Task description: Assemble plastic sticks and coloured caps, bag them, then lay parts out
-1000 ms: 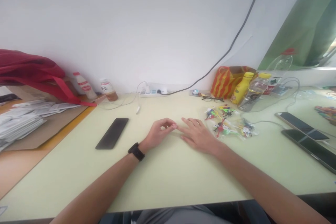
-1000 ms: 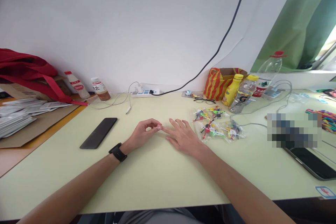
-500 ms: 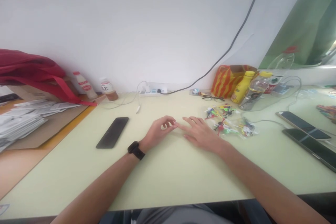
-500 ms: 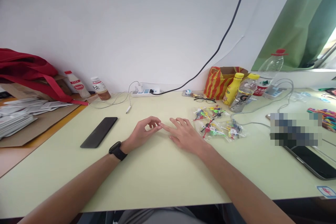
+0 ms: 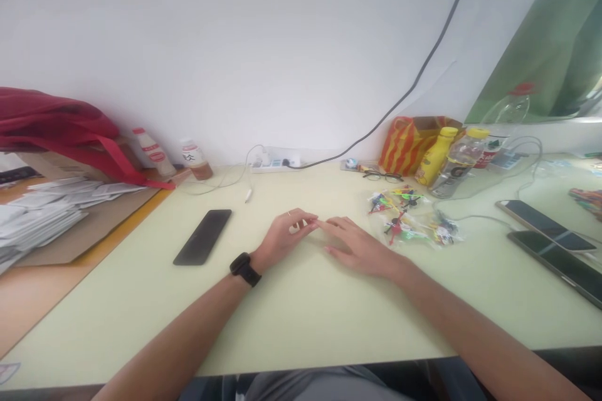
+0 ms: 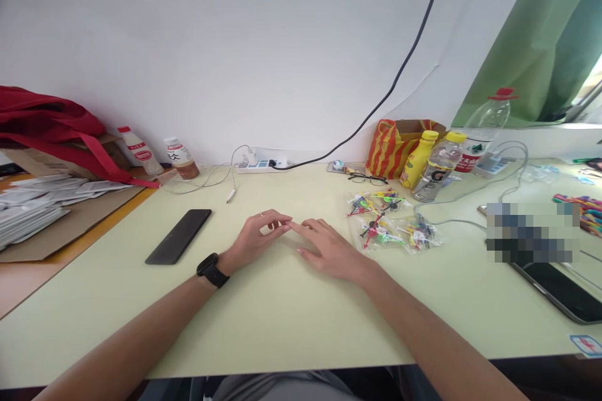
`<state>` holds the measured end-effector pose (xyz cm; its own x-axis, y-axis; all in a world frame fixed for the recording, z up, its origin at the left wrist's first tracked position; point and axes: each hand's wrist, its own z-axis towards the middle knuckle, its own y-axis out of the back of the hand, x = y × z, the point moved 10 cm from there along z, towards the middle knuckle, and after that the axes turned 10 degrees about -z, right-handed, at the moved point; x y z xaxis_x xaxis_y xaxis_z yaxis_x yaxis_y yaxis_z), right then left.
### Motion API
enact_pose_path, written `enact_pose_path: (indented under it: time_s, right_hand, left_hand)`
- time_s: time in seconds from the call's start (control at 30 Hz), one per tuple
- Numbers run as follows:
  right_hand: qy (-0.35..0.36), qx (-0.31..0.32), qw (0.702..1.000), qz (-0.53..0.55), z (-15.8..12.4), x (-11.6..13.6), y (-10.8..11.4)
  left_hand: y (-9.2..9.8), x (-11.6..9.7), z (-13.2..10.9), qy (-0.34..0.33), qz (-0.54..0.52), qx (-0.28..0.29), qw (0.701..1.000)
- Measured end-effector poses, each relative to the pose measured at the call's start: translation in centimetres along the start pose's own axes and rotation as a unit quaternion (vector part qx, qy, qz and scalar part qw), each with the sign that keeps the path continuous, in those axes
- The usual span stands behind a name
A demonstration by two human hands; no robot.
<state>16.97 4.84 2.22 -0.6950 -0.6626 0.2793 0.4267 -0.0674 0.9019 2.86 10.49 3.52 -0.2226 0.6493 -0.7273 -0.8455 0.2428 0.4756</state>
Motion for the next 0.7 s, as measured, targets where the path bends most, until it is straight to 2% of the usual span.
enact_pose_path:
  time_s: [0.13,0.23,0.33,0.57,0.7]
  right_hand:
    - [-0.028,0.004,0.994,0.108,0.0,0.0,-0.5]
    - [-0.035,0.000,0.988,0.148,0.1,-0.1,-0.7]
    - [-0.035,-0.006,0.984,0.173,0.2,-0.3,-0.7]
    - [-0.044,-0.009,0.980,0.194,0.2,-0.7,-0.9]
    - [-0.064,-0.017,0.966,0.251,0.5,-1.0,-0.8]
  left_hand:
    - [0.9,-0.4,-0.2,-0.031,0.000,-0.045,0.998]
    - [1.3,-0.7,-0.4,-0.045,-0.013,-0.076,0.996]
    - [1.4,-0.7,-0.3,-0.038,-0.018,-0.082,0.996]
    - [-0.2,-1.1,0.0,-0.019,-0.013,0.001,1.000]
    - [-0.6,-1.7,0.0,-0.024,-0.019,0.015,0.999]
